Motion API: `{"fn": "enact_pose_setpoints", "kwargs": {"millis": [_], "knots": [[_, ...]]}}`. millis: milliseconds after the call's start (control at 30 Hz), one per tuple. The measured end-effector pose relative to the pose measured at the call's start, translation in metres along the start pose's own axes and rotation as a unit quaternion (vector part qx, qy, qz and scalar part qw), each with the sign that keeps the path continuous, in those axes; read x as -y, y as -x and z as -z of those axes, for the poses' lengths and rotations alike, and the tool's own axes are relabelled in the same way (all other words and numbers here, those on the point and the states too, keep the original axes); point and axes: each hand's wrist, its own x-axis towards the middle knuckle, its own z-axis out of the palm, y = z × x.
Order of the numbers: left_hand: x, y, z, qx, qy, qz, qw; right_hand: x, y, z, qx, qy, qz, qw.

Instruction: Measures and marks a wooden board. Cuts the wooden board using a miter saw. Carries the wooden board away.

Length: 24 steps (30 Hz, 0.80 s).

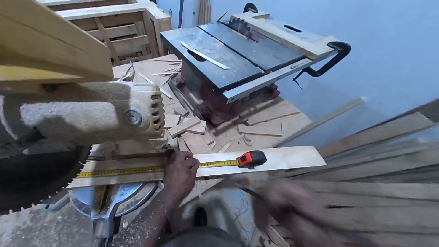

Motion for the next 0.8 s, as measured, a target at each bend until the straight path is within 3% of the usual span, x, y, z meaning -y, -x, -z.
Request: {"fn": "enact_pose_setpoints", "kwargs": {"millis": [100, 267, 400, 567, 800], "knots": [[0.000, 0.000, 0.000, -0.006, 0.005, -0.008, 1.000, -0.080, -0.040, -0.025, -0.083, 0.115, -0.062, 0.988], [0.001, -0.001, 0.001, -0.004, -0.003, -0.010, 1.000, -0.123, -0.070, -0.027, 0.001, 0.145, -0.157, 0.977], [0.002, -0.002, 0.001, -0.006, -0.012, -0.015, 1.000, -0.143, -0.063, -0.027, -0.036, 0.179, -0.131, 0.974], [0.004, -0.003, 0.000, -0.004, -0.013, -0.012, 1.000, -0.149, -0.063, -0.030, -0.020, 0.235, -0.099, 0.967], [0.003, -0.003, 0.000, 0.009, -0.008, -0.001, 1.000, -0.149, -0.063, -0.031, -0.010, 0.211, -0.106, 0.972]]}}
